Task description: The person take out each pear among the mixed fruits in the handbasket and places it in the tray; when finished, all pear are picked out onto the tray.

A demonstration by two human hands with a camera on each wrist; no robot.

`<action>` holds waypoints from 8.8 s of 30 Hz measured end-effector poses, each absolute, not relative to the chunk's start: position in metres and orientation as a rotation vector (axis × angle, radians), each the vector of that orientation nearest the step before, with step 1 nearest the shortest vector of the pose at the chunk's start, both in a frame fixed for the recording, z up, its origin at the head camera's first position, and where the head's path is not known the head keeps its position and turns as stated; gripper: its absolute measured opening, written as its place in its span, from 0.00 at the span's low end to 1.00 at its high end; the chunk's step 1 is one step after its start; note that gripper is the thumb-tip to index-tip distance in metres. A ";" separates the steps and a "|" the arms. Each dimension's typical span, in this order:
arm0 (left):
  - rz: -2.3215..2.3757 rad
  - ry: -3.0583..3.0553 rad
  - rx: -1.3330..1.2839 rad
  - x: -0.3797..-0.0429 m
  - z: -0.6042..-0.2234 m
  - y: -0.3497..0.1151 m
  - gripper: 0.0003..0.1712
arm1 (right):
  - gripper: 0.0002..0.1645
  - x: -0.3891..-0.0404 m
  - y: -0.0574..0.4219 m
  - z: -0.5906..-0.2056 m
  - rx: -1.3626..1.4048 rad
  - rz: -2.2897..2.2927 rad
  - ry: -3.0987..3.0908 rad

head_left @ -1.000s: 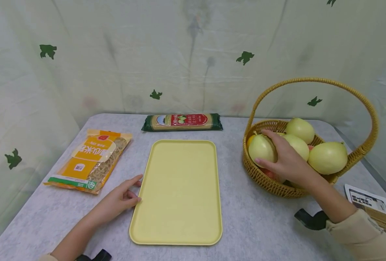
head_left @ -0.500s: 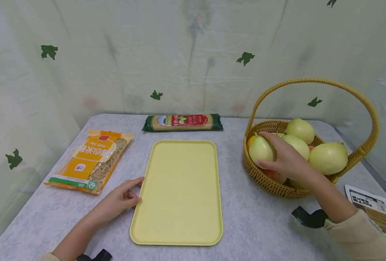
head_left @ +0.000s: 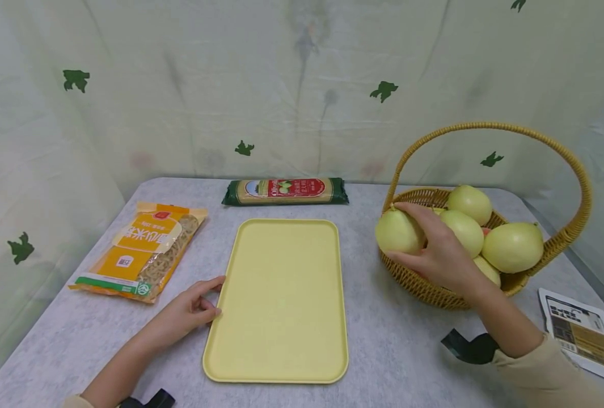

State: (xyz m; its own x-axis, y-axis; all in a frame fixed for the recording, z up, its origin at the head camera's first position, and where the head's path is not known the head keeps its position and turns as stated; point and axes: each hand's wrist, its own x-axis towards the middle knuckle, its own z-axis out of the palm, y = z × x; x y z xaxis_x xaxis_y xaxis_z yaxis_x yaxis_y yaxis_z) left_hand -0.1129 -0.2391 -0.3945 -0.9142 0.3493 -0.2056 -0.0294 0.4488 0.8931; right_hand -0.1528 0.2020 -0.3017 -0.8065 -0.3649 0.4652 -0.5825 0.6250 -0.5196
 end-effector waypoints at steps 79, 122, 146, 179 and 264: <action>1.514 2.287 0.339 -0.115 -0.400 -0.244 0.38 | 0.37 -0.158 0.157 -0.314 0.847 1.422 -2.112; 1.522 2.270 0.344 -0.113 -0.399 -0.243 0.38 | 0.47 -0.155 0.258 -0.327 0.294 1.085 -2.417; 1.523 2.263 0.327 -0.113 -0.397 -0.242 0.39 | 0.44 -0.159 0.264 -0.319 0.323 0.827 -2.705; 1.490 2.281 0.318 -0.113 -0.396 -0.243 0.38 | 0.44 -0.141 0.202 -0.306 0.393 1.091 -2.306; 1.489 2.285 0.333 -0.113 -0.397 -0.244 0.38 | 0.49 -0.137 0.247 -0.319 0.583 0.754 -1.998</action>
State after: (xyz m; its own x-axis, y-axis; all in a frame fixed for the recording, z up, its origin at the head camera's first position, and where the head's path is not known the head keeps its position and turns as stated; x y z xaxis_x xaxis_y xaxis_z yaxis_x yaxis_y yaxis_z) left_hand -0.1130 -0.2440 -0.3967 -0.8950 0.4020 -0.1932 -0.0143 0.4071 0.9133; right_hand -0.1371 0.2469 -0.3192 -0.4885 -0.1076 0.8659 -0.6530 0.7032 -0.2810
